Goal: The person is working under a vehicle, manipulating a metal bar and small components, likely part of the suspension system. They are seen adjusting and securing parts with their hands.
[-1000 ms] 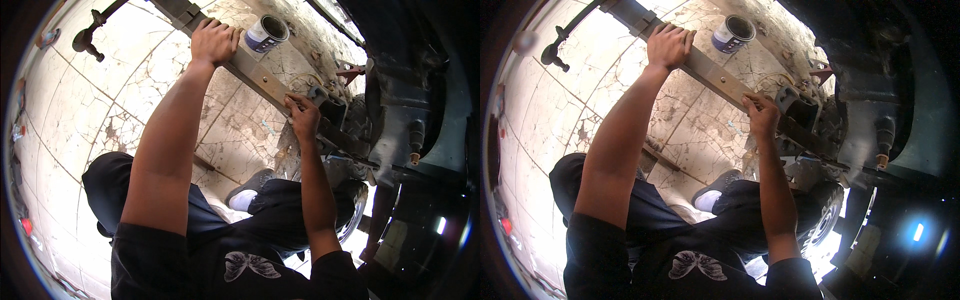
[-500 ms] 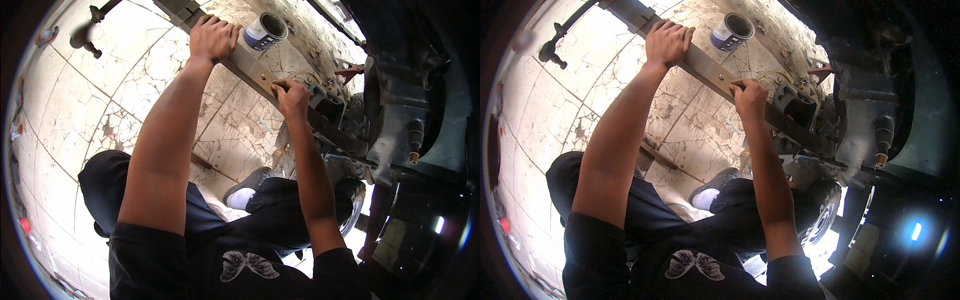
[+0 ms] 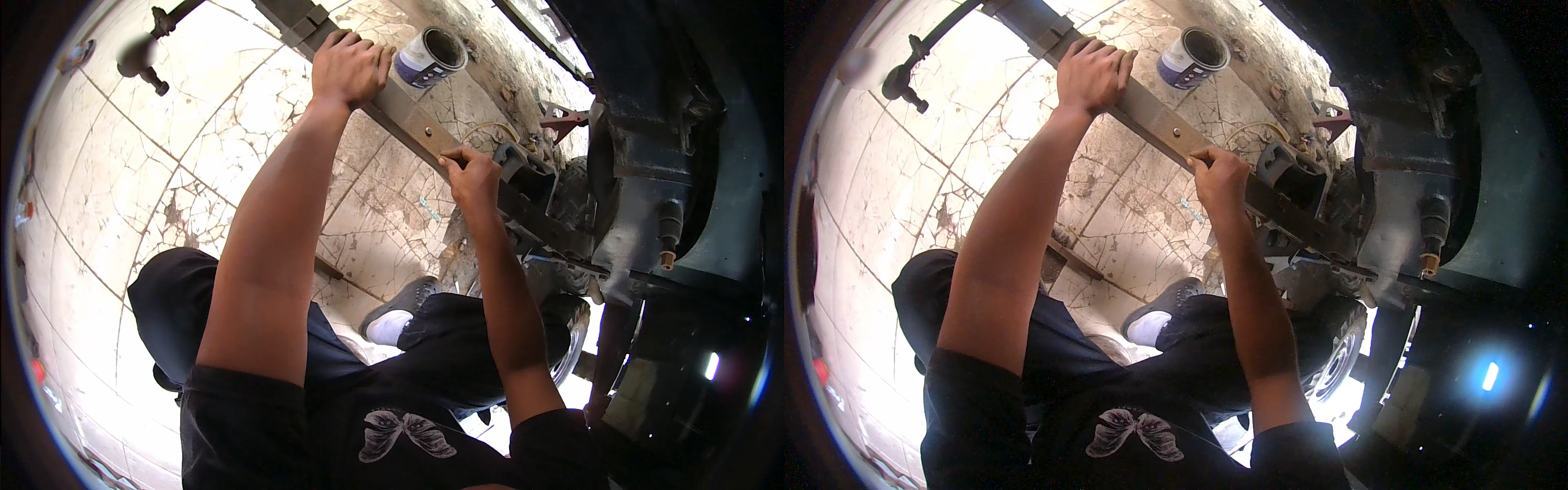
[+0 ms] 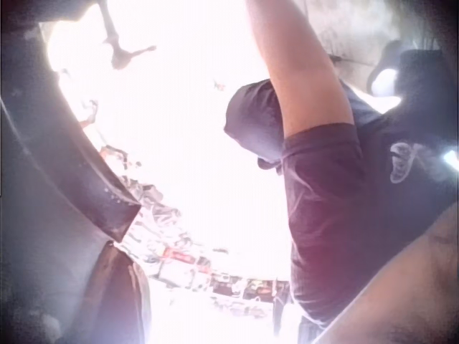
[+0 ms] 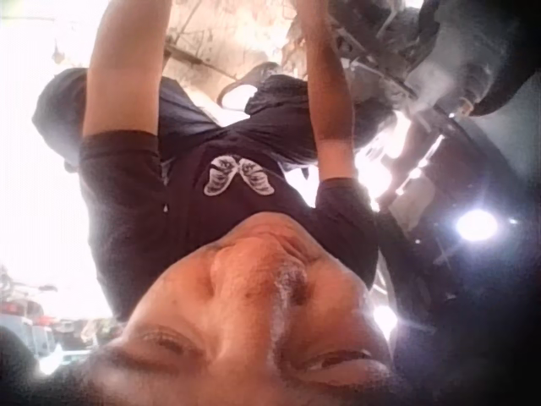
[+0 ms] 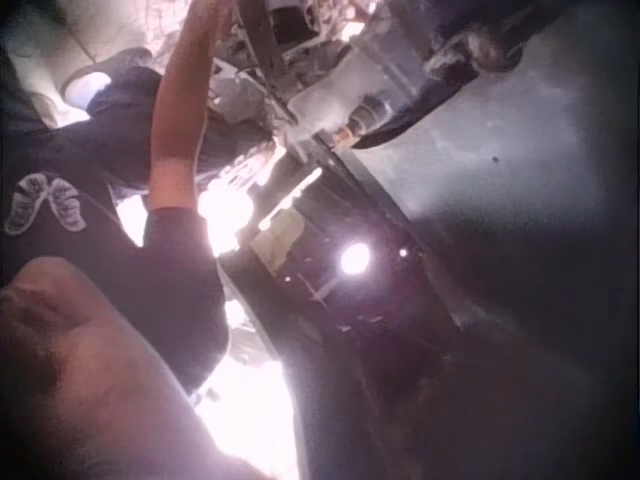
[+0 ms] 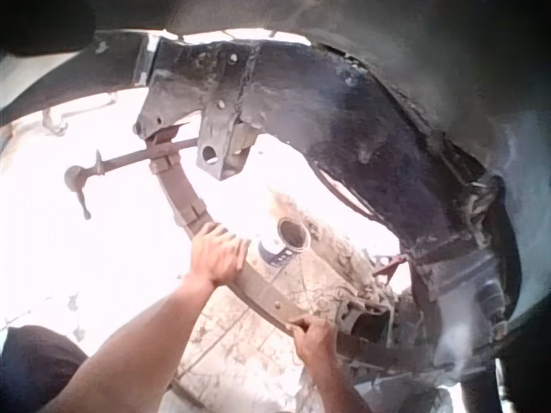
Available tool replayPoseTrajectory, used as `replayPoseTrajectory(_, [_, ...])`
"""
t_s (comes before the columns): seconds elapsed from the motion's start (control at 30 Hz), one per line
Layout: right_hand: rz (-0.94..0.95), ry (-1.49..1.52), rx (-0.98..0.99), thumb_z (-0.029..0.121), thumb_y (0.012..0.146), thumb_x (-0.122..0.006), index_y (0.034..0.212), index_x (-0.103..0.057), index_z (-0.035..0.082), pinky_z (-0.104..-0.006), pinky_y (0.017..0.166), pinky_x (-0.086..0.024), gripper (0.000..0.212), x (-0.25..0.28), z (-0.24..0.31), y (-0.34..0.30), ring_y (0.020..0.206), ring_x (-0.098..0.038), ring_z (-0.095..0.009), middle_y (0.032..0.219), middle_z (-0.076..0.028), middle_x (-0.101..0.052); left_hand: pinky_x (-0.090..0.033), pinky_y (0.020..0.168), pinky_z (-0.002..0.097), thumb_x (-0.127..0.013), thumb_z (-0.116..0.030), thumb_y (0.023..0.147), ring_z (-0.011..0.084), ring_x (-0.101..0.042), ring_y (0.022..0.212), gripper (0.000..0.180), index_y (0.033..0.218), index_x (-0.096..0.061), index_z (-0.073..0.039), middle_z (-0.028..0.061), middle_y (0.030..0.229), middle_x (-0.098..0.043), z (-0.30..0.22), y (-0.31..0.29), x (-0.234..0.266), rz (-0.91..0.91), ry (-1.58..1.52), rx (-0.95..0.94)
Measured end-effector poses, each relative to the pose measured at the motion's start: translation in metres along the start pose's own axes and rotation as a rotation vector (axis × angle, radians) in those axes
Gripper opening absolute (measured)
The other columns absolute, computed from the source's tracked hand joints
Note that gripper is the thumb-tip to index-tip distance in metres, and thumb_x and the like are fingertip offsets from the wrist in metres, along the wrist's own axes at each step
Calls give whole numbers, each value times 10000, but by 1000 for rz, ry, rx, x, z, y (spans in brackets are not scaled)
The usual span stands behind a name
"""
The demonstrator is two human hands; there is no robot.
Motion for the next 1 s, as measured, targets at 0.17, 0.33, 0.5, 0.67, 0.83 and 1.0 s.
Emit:
replayPoseTrajectory(0.17, [-5, -60, -80, 234, 845, -860, 951, -839, 63, -420, 840, -584, 203, 8, 0, 34, 851, -775, -333, 910, -176, -799, -497, 1009, 361, -555, -360, 1067, 208, -735, 963, 392, 843, -801, -152, 17, 901, -798, -5, 2, -1, -26, -4, -9])
replayPoseTrajectory(0.33, [-11, -75, -62, 258, 846, -858, 961, -845, 72, -421, 844, -579, 219, 1, 1, 19, 855, -772, -336, 918, -185, -798, -489, 1013, 364, -538, -363, 1065, 206, -733, 964, 406, 856, -825, -165, 25, 890, -807, 5, 3, -1, -20, -8, -2])
replayPoseTrajectory(0.5, [-27, -98, -90, 253, 839, -862, 945, -845, 66, -414, 845, -576, 215, 9, -6, 27, 841, -771, -334, 887, -184, -794, -486, 1017, 367, -535, -361, 1066, 208, -732, 967, 407, 859, -826, -166, 30, 892, -807, -4, 3, -1, -33, -13, -15])
replayPoseTrajectory(0.67, [5, -100, -42, 234, 856, -852, 932, -829, 66, -414, 839, -575, 185, 8, 3, 32, 848, -771, -333, 884, -165, -796, -486, 1016, 369, -545, -370, 1061, 207, -731, 967, 402, 866, -823, -155, 34, 903, -807, -1, 1, -1, -12, -29, 5])
replayPoseTrajectory(0.83, [74, -106, -55, 246, 867, -860, 976, -840, 68, -416, 838, -575, 210, 3, -3, 15, 811, -771, -284, 881, -149, -804, -492, 1002, 359, -557, -368, 1059, 197, -728, 960, 379, 875, -818, -163, 11, 900, -801, 2, 2, -2, -4, 23, -7])
replayPoseTrajectory(1.0, [19, -136, -53, 242, 866, -860, 960, -837, 67, -351, 777, -559, 200, 13, -7, 50, 762, -752, -245, 861, -117, -805, -495, 988, 356, -570, -358, 1052, 198, -725, 951, 372, 851, -813, -160, 8, 889, -799, -5, 1, 1, -25, -11, -11])
Point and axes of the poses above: each hand's wrist, its own y-axis towards the middle knuckle, its own x-axis out of the back of the hand, z = x × y, the point moved 8 cm from there along y, towards the middle knuckle
